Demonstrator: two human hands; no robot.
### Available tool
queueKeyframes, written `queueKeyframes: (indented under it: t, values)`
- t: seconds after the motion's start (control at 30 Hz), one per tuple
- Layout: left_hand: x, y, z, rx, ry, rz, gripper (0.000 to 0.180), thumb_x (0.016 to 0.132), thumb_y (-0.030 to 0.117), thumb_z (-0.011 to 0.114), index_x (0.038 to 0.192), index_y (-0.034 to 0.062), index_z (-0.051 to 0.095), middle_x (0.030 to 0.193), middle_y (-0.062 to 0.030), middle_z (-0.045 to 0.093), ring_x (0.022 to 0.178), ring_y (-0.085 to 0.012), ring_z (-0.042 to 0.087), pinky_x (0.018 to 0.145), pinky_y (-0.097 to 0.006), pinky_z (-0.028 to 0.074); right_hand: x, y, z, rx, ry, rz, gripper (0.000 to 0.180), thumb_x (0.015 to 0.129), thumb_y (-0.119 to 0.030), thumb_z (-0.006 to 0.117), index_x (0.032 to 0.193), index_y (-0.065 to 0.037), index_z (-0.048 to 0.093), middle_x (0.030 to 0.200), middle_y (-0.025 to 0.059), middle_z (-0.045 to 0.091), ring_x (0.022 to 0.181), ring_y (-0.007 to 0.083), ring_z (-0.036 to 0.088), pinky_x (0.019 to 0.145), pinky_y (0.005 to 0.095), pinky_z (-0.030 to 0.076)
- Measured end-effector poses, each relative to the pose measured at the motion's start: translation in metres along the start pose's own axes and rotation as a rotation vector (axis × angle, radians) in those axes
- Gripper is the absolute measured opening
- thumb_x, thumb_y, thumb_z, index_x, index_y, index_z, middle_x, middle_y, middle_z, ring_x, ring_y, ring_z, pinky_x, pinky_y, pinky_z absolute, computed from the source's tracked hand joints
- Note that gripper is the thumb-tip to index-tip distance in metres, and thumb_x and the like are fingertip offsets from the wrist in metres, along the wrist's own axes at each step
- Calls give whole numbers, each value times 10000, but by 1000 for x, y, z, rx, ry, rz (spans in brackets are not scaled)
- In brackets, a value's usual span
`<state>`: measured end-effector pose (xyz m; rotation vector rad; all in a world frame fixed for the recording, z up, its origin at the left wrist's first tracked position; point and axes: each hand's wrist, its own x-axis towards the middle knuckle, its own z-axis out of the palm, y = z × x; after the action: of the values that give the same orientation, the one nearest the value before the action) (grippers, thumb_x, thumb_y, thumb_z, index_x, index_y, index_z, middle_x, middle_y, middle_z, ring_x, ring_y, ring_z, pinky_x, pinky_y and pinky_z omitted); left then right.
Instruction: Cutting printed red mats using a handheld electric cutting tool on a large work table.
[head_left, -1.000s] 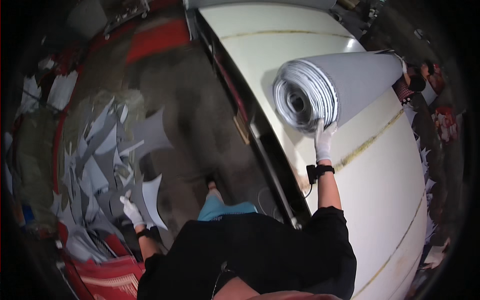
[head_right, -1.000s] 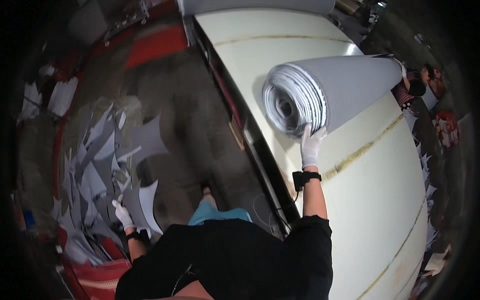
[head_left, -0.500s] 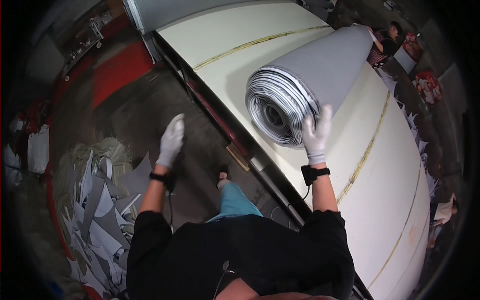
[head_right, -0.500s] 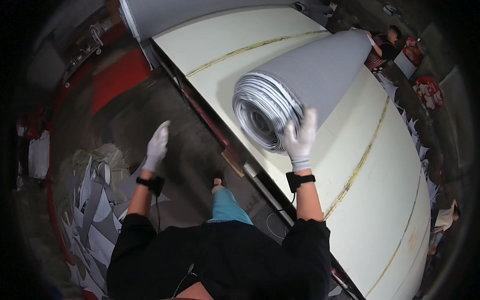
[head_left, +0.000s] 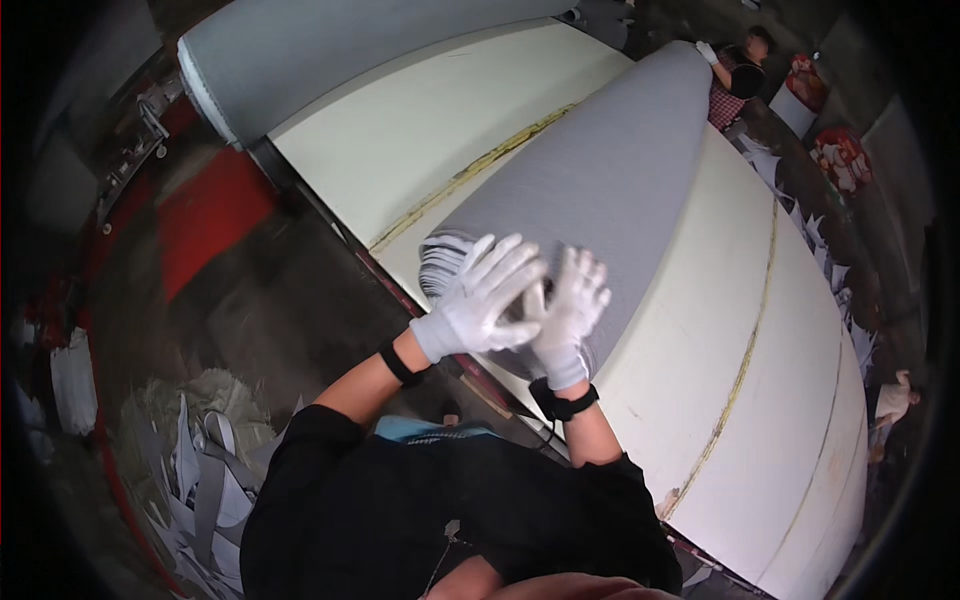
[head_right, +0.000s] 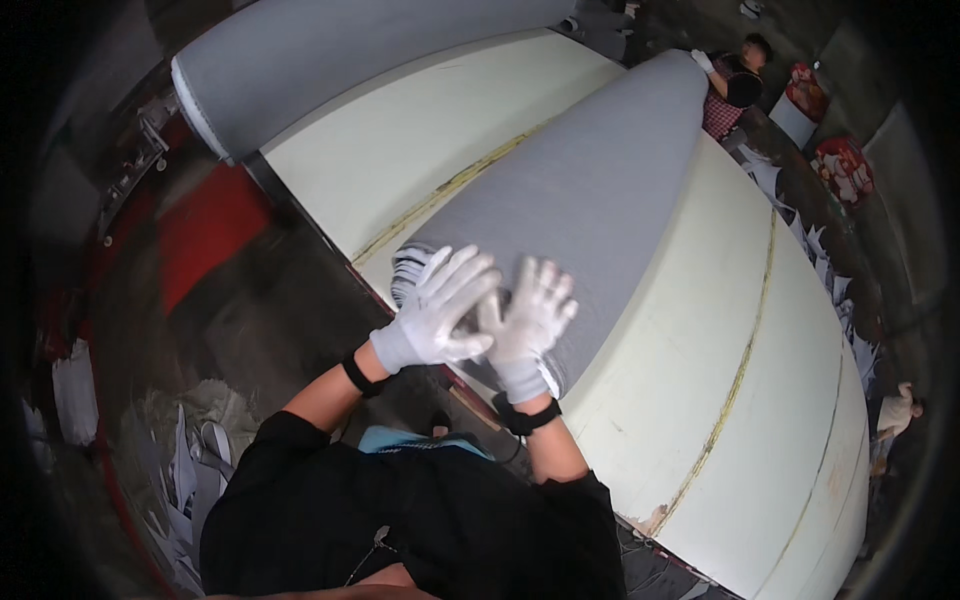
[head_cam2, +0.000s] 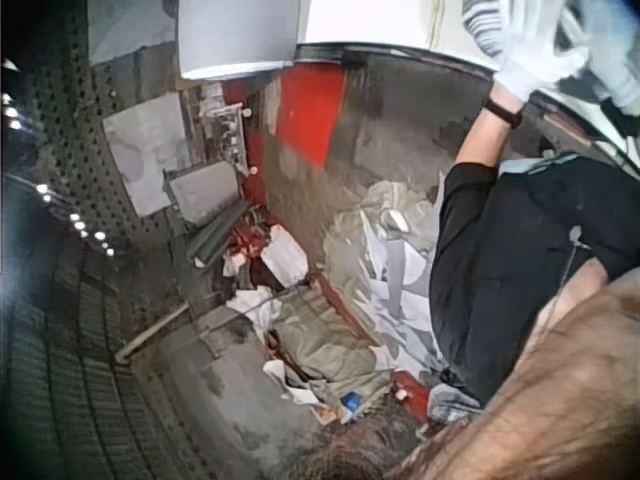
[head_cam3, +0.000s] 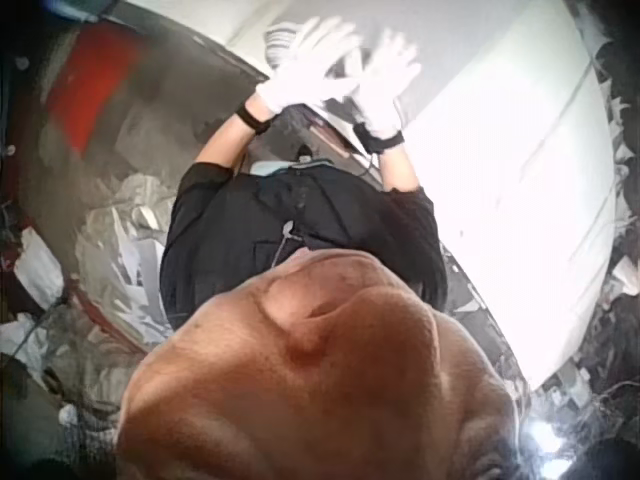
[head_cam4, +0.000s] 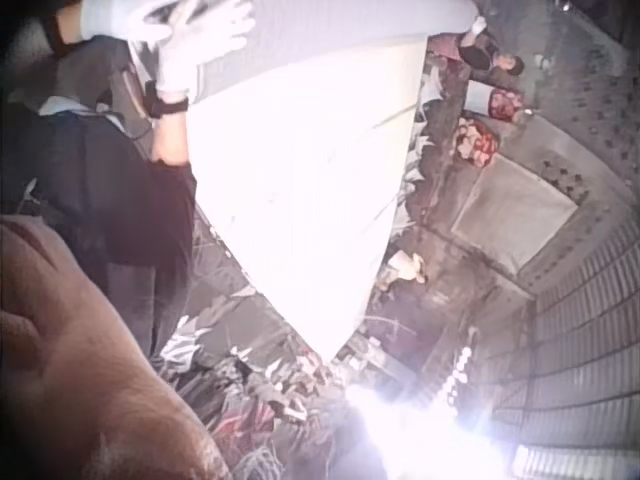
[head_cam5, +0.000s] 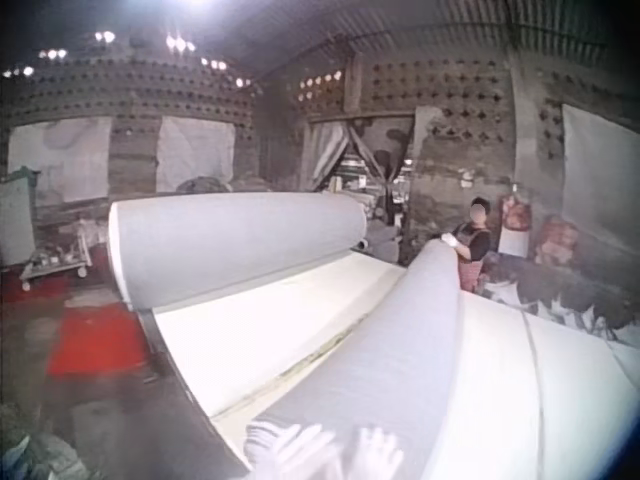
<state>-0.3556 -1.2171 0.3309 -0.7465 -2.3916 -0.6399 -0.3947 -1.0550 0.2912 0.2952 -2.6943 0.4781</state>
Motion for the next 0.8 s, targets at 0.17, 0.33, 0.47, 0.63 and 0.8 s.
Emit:
queueKeyframes:
  t: [0.17, 0.33, 0.47, 0.63, 0.8]
  values:
    - [1, -122, 4, 21, 22, -221, 768, 760, 568, 639, 1270, 4, 533, 1348, -221, 488, 1293, -376, 424, 1095, -485, 300, 51, -19, 10, 629, -31, -142, 672, 953, -347, 475, 1464, 29, 255, 1497, 239, 308, 1409, 391, 250, 1146, 510, 124]
    - [-51, -221, 5, -450, 223, -465, 685, 866, 497, 606, 1320, -5, 499, 1367, -186, 499, 1298, -337, 446, 1094, -420, 319, 27, 23, 49, 641, 270, 339, 589, 1014, -307, 407, 1430, 88, 277, 1485, 256, 315, 1389, 342, 303, 1147, 379, 236]
    - [-84, -244, 28, -731, 336, -605, 647, 911, 464, 584, 1353, 5, 471, 1352, -151, 520, 1285, -250, 462, 1074, -364, 340, -11, 44, 83, 774, 119, 598, 593, 1035, -354, 358, 1418, 95, 299, 1481, 249, 323, 1389, 313, 306, 1155, 360, 224]
    - [-112, -263, 31, -808, 41, -749, 610, 973, 441, 500, 1398, 13, 412, 1329, -141, 527, 1213, -210, 498, 1035, -306, 369, -1, 19, 63, 565, 228, 329, 532, 1010, -230, 340, 1415, 111, 291, 1473, 282, 314, 1402, 353, 276, 1167, 386, 198]
    - [-129, -322, 39, -934, 251, -1140, 616, 1006, 472, 318, 1395, 4, 413, 1300, -162, 565, 1121, -232, 585, 1001, -350, 418, 40, -80, 35, 198, 113, 198, 608, 961, -300, 391, 1374, 143, 329, 1447, 306, 334, 1375, 450, 261, 1152, 485, 176]
